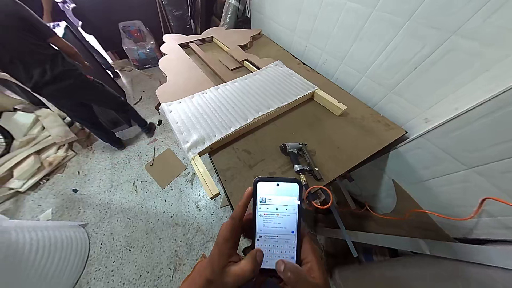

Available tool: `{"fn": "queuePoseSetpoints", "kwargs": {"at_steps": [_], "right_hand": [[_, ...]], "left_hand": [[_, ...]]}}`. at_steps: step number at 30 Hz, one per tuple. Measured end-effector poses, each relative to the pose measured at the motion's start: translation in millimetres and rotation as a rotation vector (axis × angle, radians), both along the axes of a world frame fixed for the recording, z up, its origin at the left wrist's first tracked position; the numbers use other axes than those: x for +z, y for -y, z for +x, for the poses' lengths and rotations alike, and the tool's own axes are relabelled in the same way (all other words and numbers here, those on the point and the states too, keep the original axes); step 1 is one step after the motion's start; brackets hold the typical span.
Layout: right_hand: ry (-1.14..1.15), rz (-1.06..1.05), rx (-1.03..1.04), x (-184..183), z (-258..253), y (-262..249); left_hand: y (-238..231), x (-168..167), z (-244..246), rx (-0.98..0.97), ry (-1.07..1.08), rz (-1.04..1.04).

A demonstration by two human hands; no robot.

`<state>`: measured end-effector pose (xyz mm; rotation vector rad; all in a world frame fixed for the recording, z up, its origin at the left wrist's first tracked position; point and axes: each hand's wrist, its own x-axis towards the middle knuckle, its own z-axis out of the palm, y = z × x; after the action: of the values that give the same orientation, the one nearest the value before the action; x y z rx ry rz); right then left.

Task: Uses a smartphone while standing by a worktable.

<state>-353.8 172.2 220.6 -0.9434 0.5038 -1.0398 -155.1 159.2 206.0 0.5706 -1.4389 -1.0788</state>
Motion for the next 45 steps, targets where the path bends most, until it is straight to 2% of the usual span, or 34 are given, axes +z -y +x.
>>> {"fn": "queuePoseSetpoints", "kwargs": {"at_steps": [8, 13, 17, 21, 25, 27, 34, 40, 45], "right_hand": [[-0.130, -0.009, -0.109, 6.7, 5.3, -2.2], [-0.251, 0.005, -0.183, 11.1, 2.7, -6.0], [-0.185, -0.026, -0.081, 8.0, -9.9, -14.2], [-0.212, -0.067, -0.105, 1.2, -17.1, -21.0], [0.053, -0.030, -0.026, -14.1, -23.8, -21.6], [0.102, 0.010, -0.024, -13.9, -24.6, -21.0], [0.003, 0.075, -0.078, -7.0, -23.5, -20.9], [-0.041, 0.006, 0.075, -10.7, -34.8, -17.3], [0.151, 0.051, 0.096, -17.3, -36.9, -9.3]], "left_hand": [[-2.3, 4.1, -10.0, 0.101, -0.001, 0.021], [-6.2, 2.4, -11.9, 0.002, -0.011, 0.007], [-11.4, 0.4, -15.5, -0.007, -0.017, 0.021], [-19.0, -1.7, -21.0, -0.015, 0.012, 0.017], [-25.1, -0.8, -26.7, 0.031, 0.041, 0.030], [-27.8, -1.2, -28.7, 0.035, 0.034, 0.027], [-35.9, -3.8, -33.1, 0.040, 0.045, 0.029], [-37.4, -3.7, -36.6, 0.083, -0.016, 0.065], [-32.9, -2.5, -40.9, 0.108, 0.016, 0.058]]}}
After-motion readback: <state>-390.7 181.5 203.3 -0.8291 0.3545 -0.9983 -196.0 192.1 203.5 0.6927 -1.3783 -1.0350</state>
